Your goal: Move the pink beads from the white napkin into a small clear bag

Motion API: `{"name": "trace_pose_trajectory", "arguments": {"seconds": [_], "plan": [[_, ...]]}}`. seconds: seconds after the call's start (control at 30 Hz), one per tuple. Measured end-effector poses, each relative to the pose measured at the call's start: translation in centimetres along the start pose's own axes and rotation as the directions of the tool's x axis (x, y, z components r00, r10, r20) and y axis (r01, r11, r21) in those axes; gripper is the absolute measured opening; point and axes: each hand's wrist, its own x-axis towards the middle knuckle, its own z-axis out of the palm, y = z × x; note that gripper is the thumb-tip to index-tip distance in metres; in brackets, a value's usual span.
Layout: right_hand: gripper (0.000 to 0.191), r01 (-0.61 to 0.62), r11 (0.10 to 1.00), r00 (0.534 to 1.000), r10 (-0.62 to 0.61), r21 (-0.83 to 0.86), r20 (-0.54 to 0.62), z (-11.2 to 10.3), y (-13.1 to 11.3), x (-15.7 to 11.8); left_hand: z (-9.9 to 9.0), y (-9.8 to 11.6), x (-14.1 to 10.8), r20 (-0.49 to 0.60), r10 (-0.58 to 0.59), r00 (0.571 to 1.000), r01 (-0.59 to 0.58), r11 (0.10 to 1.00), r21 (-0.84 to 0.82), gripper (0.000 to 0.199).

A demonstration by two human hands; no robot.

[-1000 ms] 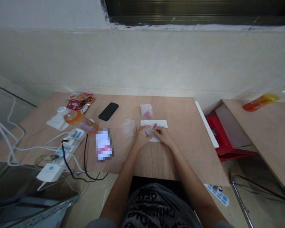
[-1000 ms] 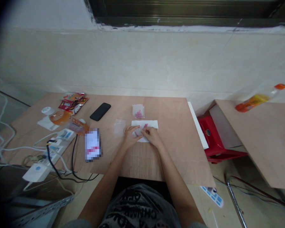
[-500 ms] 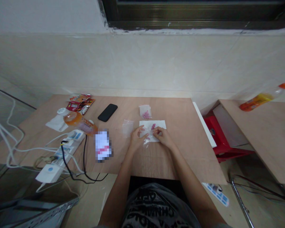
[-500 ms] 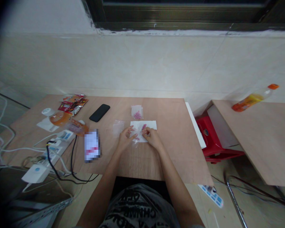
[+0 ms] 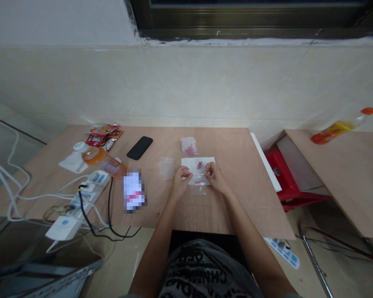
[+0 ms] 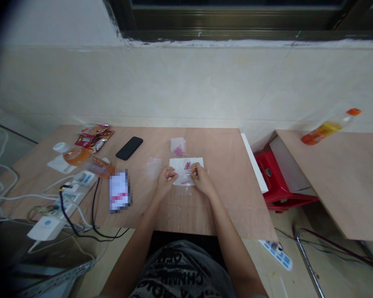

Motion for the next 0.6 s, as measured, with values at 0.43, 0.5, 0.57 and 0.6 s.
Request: {"name": "trace_pose_trajectory", "arguments": {"seconds": [0.43,0.5,0.57,0.6], "plan": [[0.028,0.049,0.978,0.998,-0.055,0.201,0.021,-0.4,0.4,0.3,1.3,1.3,0.8,0.193,-0.073,0.978,0.103,0.983,-0.152,0.044],[0.028,0.046,0.973,0.998,-0.054,0.225,0.026,-0.3,0.4,0.3,1.7,1.4,0.9,0.187,-0.07,0.98,0.101,0.981,-0.164,0.042],[0.027,0.058,0.968,0.997,-0.067,0.245,0.029,-0.2,0.5,0.2,2.0,1.6,0.9,0.166,-0.05,0.985,0.08,0.981,-0.175,0.04],[0.028,0.062,0.964,0.997,-0.072,0.257,0.03,-0.1,0.5,0.2,2.1,1.7,0.8,0.155,-0.039,0.987,0.067,0.981,-0.181,0.039]]}}
